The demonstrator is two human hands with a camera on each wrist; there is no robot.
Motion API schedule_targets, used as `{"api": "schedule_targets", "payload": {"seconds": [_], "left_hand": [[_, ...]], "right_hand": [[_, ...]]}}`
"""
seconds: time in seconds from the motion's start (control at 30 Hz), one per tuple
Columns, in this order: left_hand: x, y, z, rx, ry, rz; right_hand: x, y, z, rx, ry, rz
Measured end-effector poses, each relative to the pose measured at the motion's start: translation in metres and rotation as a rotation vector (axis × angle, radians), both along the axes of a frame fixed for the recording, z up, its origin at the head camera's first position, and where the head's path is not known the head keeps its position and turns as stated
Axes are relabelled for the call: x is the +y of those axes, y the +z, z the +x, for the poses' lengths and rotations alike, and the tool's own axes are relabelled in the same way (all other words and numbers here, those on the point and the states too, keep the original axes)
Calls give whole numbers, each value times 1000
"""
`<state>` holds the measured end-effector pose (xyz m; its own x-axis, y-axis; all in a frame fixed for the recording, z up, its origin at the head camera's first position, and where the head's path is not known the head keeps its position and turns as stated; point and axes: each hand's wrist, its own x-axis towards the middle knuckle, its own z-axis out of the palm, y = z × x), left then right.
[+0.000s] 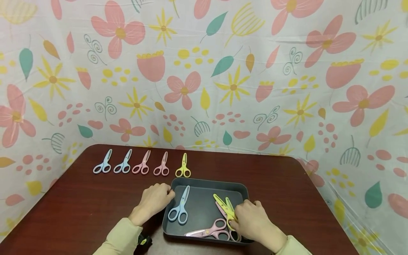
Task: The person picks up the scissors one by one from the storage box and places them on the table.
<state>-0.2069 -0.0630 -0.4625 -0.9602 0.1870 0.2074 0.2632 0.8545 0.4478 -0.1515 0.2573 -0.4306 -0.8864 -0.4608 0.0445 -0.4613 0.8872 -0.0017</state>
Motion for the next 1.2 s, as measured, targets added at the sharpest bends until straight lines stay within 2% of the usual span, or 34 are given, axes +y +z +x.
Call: {"api": "schedule_targets", "payload": {"seconds": [0.27,0.5,0.8,0.97,1.2], "left_hand": [[1,-3,-2,16,2,-9],[1,-3,-2,11,-5,-3],[4,-4,-2,5,-5,-13],[3,-3,-2,-14,0,-20],[1,-2,-2,-25,4,-5]], "right_hand": [[-2,5,-2,8,-33,13],[1,16,-3,105,53,-14],[-5,36,-12,196,104,-9],[-17,45,-24,209,106,-43],[-41,52,-54,194,99,-76]]}}
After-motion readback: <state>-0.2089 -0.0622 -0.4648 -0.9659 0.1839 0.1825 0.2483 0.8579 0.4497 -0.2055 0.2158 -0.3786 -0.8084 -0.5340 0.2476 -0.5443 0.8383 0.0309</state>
